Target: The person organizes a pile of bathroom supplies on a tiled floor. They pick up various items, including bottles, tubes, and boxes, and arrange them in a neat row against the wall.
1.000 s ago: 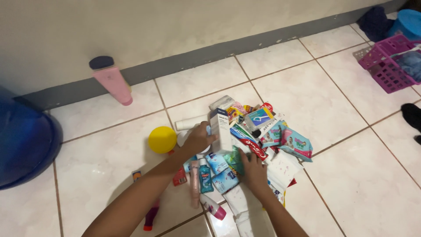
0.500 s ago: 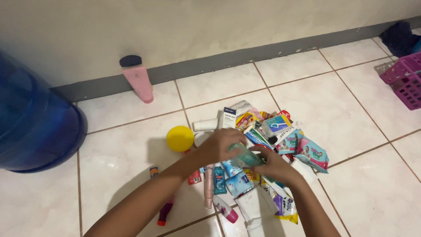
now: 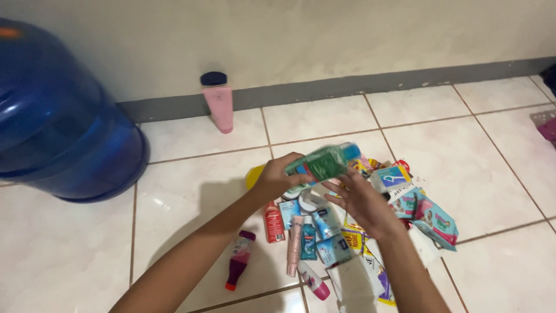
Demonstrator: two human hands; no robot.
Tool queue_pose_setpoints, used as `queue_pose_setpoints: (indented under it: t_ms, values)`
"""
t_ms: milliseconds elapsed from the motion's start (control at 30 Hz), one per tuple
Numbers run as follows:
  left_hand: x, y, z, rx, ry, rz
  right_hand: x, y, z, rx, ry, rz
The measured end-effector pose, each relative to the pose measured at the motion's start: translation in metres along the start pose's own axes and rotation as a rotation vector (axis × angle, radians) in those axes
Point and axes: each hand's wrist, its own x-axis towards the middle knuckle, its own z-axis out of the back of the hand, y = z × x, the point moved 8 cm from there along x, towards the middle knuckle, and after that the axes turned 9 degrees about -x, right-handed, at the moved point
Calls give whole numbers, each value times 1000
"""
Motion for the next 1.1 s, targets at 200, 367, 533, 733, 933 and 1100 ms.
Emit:
queue_pose_setpoints:
  t_ms: [200, 367, 533, 733, 933, 1100]
  values:
    - [-3, 20, 7, -492, -72, -20, 33, -44, -41, -337, -148, 13]
    - [3, 37, 19, -513, -67, -32, 62, -55, -39, -350, -227, 134]
    - [10, 53, 35, -314, 8, -28, 82, -71, -23, -456, -264, 215]
    - [23, 71, 59, -259, -81, -98, 110, -88, -15, -633, -290, 275]
    - [42, 91, 118, -31, -236, -221, 147, -120, -26, -911, -240, 188]
    - [66, 112, 176, 221, -522, -167, 169, -131, -31, -974, -277, 204]
